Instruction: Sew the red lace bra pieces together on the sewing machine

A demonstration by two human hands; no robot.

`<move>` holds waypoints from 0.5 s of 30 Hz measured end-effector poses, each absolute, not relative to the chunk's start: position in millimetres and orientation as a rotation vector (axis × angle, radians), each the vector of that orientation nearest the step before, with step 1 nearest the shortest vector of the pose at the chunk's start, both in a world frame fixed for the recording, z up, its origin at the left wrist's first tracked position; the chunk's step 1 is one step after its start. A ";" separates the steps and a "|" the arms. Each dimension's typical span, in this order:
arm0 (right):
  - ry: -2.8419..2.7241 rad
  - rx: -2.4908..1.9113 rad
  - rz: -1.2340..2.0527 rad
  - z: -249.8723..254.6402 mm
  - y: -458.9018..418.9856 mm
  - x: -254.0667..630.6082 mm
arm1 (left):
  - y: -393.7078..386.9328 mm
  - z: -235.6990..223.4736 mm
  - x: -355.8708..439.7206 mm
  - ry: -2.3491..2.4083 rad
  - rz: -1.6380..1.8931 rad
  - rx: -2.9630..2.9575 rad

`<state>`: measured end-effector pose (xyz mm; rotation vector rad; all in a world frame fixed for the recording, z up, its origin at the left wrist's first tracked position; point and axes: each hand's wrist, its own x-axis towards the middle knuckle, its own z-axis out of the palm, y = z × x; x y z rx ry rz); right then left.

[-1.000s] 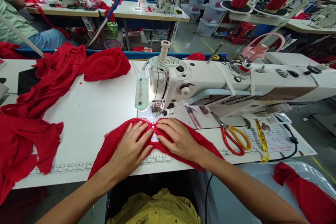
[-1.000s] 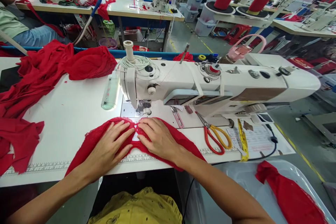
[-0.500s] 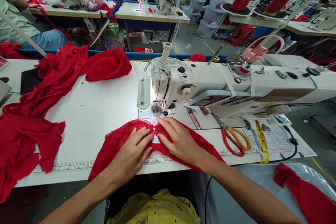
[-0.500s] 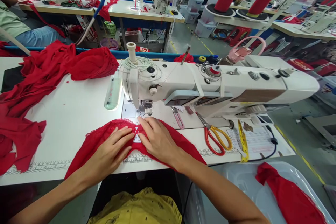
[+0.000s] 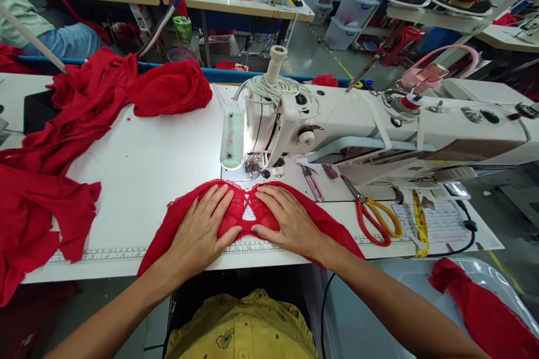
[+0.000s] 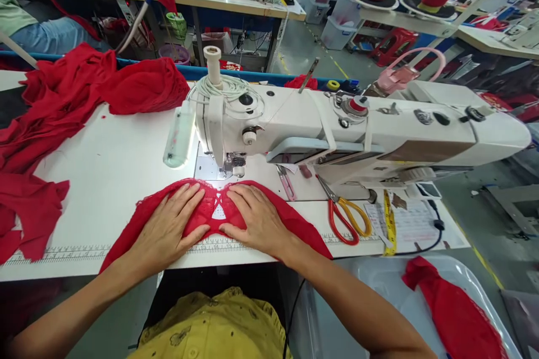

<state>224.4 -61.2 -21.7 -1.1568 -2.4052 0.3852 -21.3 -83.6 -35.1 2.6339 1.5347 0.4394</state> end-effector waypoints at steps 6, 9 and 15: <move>-2.430 -1.172 0.389 -22.3 -57.7 225.8 | -79.6 -35.0 -20.5 1.561 0.444 2.634; -2.424 -1.165 0.406 -23.0 -57.5 226.2 | -79.7 -34.8 -20.6 1.553 0.459 2.633; -2.425 -1.182 0.444 -22.8 -56.2 227.6 | -78.9 -34.9 -22.1 1.530 0.449 2.630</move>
